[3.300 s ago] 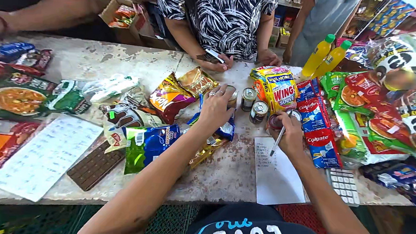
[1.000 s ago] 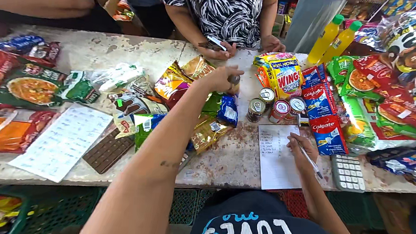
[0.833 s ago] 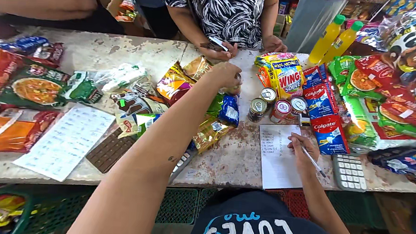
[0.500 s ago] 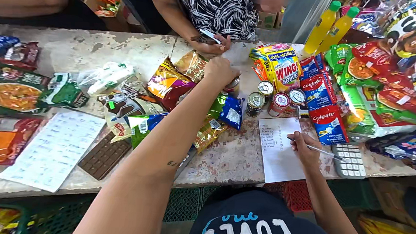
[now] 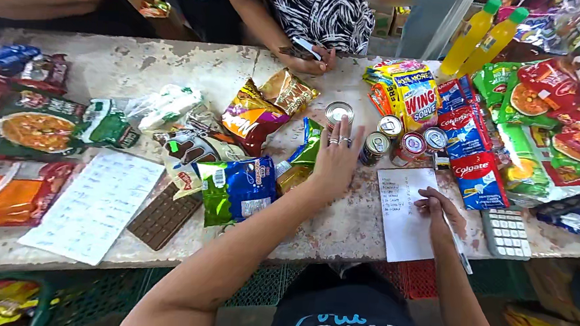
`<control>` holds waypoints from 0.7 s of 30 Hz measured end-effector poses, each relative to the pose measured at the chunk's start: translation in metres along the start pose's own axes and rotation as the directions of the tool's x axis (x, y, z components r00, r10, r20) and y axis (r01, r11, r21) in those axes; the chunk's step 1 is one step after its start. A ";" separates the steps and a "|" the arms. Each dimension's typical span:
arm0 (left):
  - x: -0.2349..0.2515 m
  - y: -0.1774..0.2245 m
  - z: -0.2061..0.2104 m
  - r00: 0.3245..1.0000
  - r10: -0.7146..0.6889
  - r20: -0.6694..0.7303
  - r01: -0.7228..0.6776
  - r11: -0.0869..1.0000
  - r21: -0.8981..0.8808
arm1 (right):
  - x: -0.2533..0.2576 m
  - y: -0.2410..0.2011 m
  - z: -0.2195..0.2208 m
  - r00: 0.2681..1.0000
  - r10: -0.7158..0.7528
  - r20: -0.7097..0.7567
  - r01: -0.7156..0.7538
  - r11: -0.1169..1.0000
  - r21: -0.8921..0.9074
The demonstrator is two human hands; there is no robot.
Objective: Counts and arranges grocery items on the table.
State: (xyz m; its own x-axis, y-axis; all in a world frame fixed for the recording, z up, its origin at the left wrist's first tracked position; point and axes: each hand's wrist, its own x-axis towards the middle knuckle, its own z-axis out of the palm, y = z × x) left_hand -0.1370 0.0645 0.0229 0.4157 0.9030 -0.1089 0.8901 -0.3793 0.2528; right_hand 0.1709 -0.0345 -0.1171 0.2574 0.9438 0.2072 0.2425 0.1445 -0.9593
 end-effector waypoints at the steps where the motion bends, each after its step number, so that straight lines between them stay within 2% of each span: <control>1: -0.003 -0.008 0.004 0.999 -0.035 -0.042 0.037 0.998 0.050 | 0.002 -0.002 0.001 1.000 0.012 0.027 -0.012 1.000 -0.011; 3: -0.009 -0.019 0.002 0.988 -0.129 -0.088 0.137 0.986 0.091 | 0.008 -0.002 0.004 0.996 0.006 0.086 -0.005 1.000 -0.016; 5: -0.016 -0.025 -0.005 0.972 -0.208 -0.110 0.220 0.968 0.118 | 0.019 -0.004 0.010 0.987 -0.062 0.145 0.066 0.998 -0.017; 9: -0.028 -0.033 -0.012 0.936 -0.308 -0.171 0.325 0.942 0.086 | 0.059 -0.044 0.033 0.900 -0.409 0.153 0.426 0.898 -0.108; 12: -0.043 -0.027 -0.016 0.926 -0.320 -0.201 0.314 0.947 -0.062 | 0.082 -0.090 0.056 0.806 -0.569 0.162 0.591 0.766 -0.252; 14: -0.049 -0.017 -0.012 0.921 -0.266 -0.285 0.222 0.959 -0.178 | 0.100 -0.106 0.062 0.828 -0.516 0.220 0.560 0.748 -0.357; 16: -0.047 -0.001 -0.005 0.913 -0.204 -0.354 0.117 0.960 -0.254 | 0.119 -0.100 0.060 0.876 -0.400 0.269 0.481 0.757 -0.442; 21: 0.013 0.034 0.038 0.915 0.012 -0.403 -0.130 0.955 -0.268 | 0.125 -0.078 0.063 0.954 -0.251 0.167 0.301 0.784 -0.542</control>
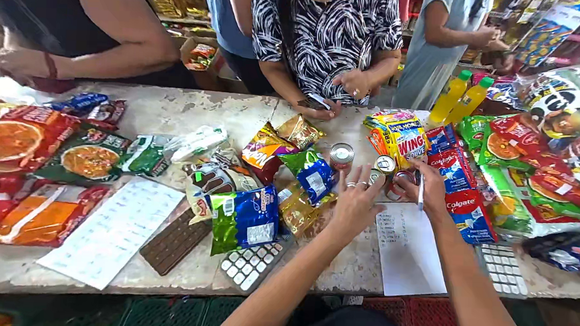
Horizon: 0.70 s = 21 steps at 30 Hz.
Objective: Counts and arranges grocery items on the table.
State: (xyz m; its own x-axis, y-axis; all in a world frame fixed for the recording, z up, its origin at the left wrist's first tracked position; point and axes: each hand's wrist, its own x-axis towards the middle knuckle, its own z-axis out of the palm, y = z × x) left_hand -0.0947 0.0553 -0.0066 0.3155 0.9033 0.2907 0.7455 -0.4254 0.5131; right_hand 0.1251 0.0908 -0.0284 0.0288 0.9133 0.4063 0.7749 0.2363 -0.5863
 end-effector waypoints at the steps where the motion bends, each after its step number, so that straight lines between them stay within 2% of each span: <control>1: 0.006 0.002 0.007 1.000 0.028 0.008 -0.028 0.999 -0.035 | -0.001 -0.003 0.002 1.000 0.015 0.000 -0.015 1.000 -0.022; 4: 0.024 -0.003 0.009 0.997 0.031 0.073 -0.018 0.985 -0.172 | 0.000 -0.009 -0.001 0.999 0.007 0.034 -0.008 0.999 0.032; 6: 0.033 -0.012 0.011 0.997 0.000 0.072 0.019 0.966 -0.258 | -0.001 -0.011 -0.017 0.986 0.026 0.166 -0.055 0.984 0.172; 8: 0.033 -0.017 0.014 0.998 -0.051 0.038 0.061 0.941 -0.334 | -0.009 0.003 -0.030 0.979 -0.012 0.202 -0.045 0.959 0.279; 10: 0.027 -0.016 0.020 0.994 -0.095 -0.063 0.066 0.930 -0.361 | -0.020 0.015 -0.040 0.990 0.018 0.138 -0.065 0.935 0.348; 12: 0.014 -0.011 0.032 0.961 -0.053 -0.272 -0.044 0.941 -0.337 | -0.036 0.018 -0.047 0.997 0.067 0.037 -0.076 0.933 0.351; 14: 0.002 0.000 0.042 0.858 0.091 -0.505 -0.240 0.941 -0.238 | -0.054 0.022 -0.049 0.989 0.132 -0.062 -0.096 0.909 0.406; 15: -0.002 0.005 0.047 0.810 0.154 -0.566 -0.315 0.928 -0.199 | -0.066 0.026 -0.047 0.977 0.195 -0.088 -0.130 0.868 0.479; 16: -0.006 0.011 0.053 0.794 0.191 -0.578 -0.361 0.912 -0.196 | -0.080 0.032 -0.044 0.963 0.255 -0.085 -0.167 0.817 0.552; 17: -0.010 0.014 0.060 0.811 0.195 -0.551 -0.367 0.903 -0.221 | -0.093 0.035 -0.039 0.945 0.317 -0.083 -0.209 0.777 0.594; 19: -0.012 0.016 0.072 0.895 0.142 -0.424 -0.279 0.918 -0.282 | -0.119 0.040 -0.029 0.919 0.386 -0.076 -0.264 0.748 0.609; 21: -0.009 0.019 0.077 0.946 0.061 -0.318 -0.156 0.947 -0.282 | -0.136 0.043 -0.025 0.915 0.397 -0.073 -0.284 0.761 0.584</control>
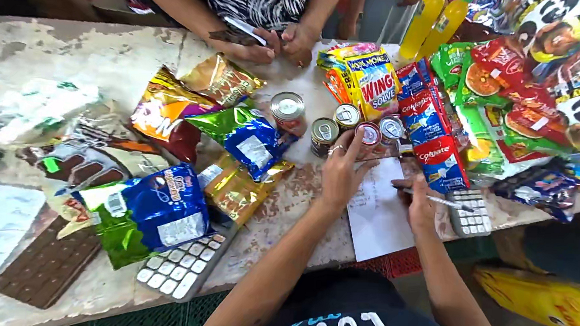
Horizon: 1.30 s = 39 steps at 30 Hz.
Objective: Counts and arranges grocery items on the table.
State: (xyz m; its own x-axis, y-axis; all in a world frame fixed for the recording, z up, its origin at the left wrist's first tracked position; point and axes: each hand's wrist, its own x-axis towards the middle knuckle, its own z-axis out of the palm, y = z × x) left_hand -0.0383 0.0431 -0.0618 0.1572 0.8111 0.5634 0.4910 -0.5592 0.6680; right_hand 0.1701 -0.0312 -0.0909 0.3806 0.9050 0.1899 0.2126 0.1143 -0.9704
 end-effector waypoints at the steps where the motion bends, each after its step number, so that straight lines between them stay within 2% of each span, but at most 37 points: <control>1: 0.002 0.002 0.000 0.999 -0.046 0.024 0.046 0.999 0.024 | -0.004 0.000 0.000 1.000 -0.012 -0.008 0.012 1.000 0.012; 4: 0.011 0.004 -0.002 0.996 -0.084 0.027 0.083 0.996 0.046 | -0.013 0.001 0.003 0.999 -0.039 0.019 0.039 0.999 0.033; 9: 0.010 -0.014 -0.008 0.999 0.047 -0.009 -0.048 0.997 -0.068 | -0.016 -0.019 0.011 0.997 -0.016 0.073 0.015 1.000 0.009; 12: 0.005 -0.024 -0.016 0.996 0.084 0.002 -0.084 0.994 -0.075 | -0.026 -0.036 0.017 0.989 -0.037 0.140 0.034 0.999 0.025; 18: 0.005 -0.034 -0.018 0.990 0.138 -0.019 -0.139 0.979 -0.152 | -0.033 -0.020 0.025 0.971 -0.100 0.216 0.096 0.995 0.031; 22: 0.003 -0.032 -0.016 0.996 0.072 -0.049 -0.083 0.959 -0.271 | -0.031 -0.018 0.025 0.975 -0.105 0.194 0.089 0.992 0.087; 25: -0.004 -0.020 -0.017 0.985 -0.037 -0.167 0.016 0.991 -0.129 | -0.029 -0.018 0.025 0.979 -0.084 0.184 0.055 0.986 0.154; 26: -0.007 -0.016 -0.019 0.978 -0.093 -0.187 0.068 0.988 -0.136 | -0.028 -0.019 0.026 0.981 -0.046 0.190 0.014 0.986 0.165; 27: -0.010 -0.013 -0.021 0.967 -0.167 -0.195 0.128 0.972 -0.198 | -0.026 -0.019 0.028 0.982 -0.010 0.189 -0.027 0.981 0.192; 28: -0.012 -0.010 -0.022 0.954 -0.242 -0.177 0.171 0.924 -0.342 | -0.023 -0.020 0.032 0.983 0.020 0.182 -0.062 0.972 0.227; 30: -0.013 -0.007 -0.023 0.943 -0.329 -0.051 0.199 0.680 -0.706 | -0.017 -0.033 0.045 0.985 0.046 0.166 -0.098 0.940 0.326; 31: -0.013 -0.005 -0.023 0.948 -0.317 0.029 0.212 0.560 -0.801 | -0.014 -0.046 0.054 0.989 0.051 0.139 -0.099 0.924 0.370; 32: -0.013 -0.004 -0.024 0.956 -0.274 0.104 0.233 0.498 -0.835 | -0.010 -0.060 0.062 0.995 0.042 0.091 -0.074 0.919 0.387; 33: -0.011 -0.005 -0.024 0.963 -0.218 0.156 0.250 0.519 -0.817 | -0.004 -0.071 0.068 0.999 0.004 0.049 -0.021 0.942 0.336; 35: -0.009 -0.011 -0.029 0.971 -0.143 0.194 0.236 0.723 -0.649 | 0.012 -0.080 0.071 0.979 -0.196 0.053 0.187 0.973 0.137; 36: -0.008 -0.016 -0.033 0.973 -0.134 0.188 0.209 0.858 -0.469 | 0.022 -0.078 0.072 0.935 -0.336 0.113 0.336 0.942 0.027; 37: -0.007 -0.020 -0.039 0.968 -0.162 0.193 0.214 0.933 -0.289 | 0.032 -0.074 0.074 0.873 -0.447 0.193 0.466 0.882 -0.069; 39: -0.003 -0.022 -0.049 0.935 -0.270 0.229 0.294 0.953 -0.076 | 0.046 -0.071 0.079 0.782 -0.500 0.371 0.604 0.755 -0.255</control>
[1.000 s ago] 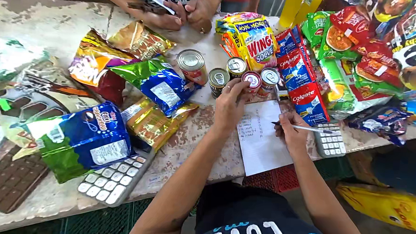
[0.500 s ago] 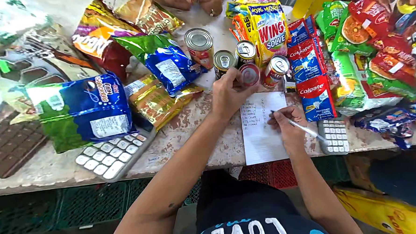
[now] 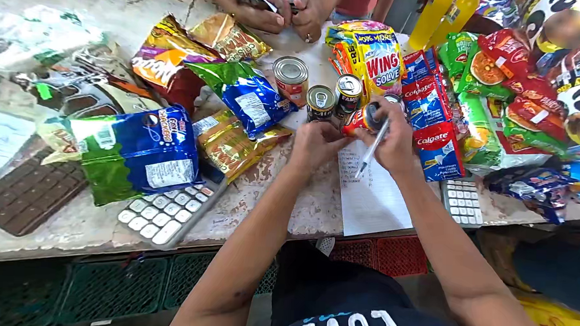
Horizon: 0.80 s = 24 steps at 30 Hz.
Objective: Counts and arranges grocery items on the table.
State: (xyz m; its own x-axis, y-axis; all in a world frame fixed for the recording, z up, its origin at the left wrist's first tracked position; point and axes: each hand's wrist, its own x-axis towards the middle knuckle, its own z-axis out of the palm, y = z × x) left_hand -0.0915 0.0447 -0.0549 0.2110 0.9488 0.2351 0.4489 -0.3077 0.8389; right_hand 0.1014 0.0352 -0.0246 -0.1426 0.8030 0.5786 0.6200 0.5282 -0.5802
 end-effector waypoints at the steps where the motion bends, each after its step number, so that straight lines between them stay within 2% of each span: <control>1: 0.002 -0.001 -0.004 0.999 -0.036 0.006 0.036 0.999 0.035 | 0.006 0.001 0.002 0.997 0.001 0.074 0.007 0.995 -0.104; 4: 0.006 -0.005 -0.012 0.993 -0.086 0.075 0.080 0.994 0.081 | 0.016 0.002 0.005 0.994 -0.013 0.111 0.039 0.970 -0.242; 5: 0.008 -0.008 -0.014 0.989 -0.080 0.122 0.068 0.993 0.096 | 0.016 0.003 0.003 0.996 -0.046 0.071 0.061 0.974 -0.220; 7: 0.010 -0.017 -0.017 0.975 -0.039 0.217 0.021 0.996 0.087 | 0.011 -0.001 -0.005 0.996 -0.087 -0.017 0.087 0.996 -0.038; 9: 0.011 -0.024 -0.022 0.956 0.005 0.292 -0.022 0.998 0.056 | -0.013 -0.011 -0.011 0.998 0.064 -0.025 -0.054 0.953 0.297; 11: 0.012 -0.024 -0.025 0.939 -0.003 0.343 -0.029 0.996 0.087 | -0.047 -0.012 -0.009 0.946 0.287 0.149 -0.320 0.772 0.549; 12: 0.013 -0.022 -0.025 0.932 -0.010 0.362 -0.031 0.994 0.108 | -0.066 -0.008 -0.005 0.908 0.353 0.228 -0.418 0.704 0.575; 13: 0.014 -0.021 -0.025 0.925 -0.026 0.378 -0.028 0.990 0.137 | -0.083 -0.003 0.000 0.877 0.397 0.270 -0.478 0.680 0.556; 15: 0.015 -0.019 -0.024 0.918 -0.068 0.390 -0.003 0.984 0.178 | -0.102 0.000 0.009 0.881 0.391 0.264 -0.472 0.737 0.483; 20: 0.018 -0.020 -0.024 0.918 -0.068 0.391 -0.003 0.984 0.181 | -0.105 -0.011 0.021 0.958 0.271 0.091 -0.285 0.883 0.373; 24: 0.017 -0.020 -0.024 0.920 -0.038 0.390 -0.031 0.985 0.169 | -0.107 -0.009 0.027 0.985 0.166 0.036 -0.170 0.945 0.280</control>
State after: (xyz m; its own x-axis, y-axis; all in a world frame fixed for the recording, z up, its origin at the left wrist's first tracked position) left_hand -0.1175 0.0686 -0.0559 0.5157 0.8567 -0.0075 0.5825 -0.3442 0.7364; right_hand 0.0905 -0.0482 -0.0967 -0.0654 0.8893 0.4527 0.3943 0.4398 -0.8069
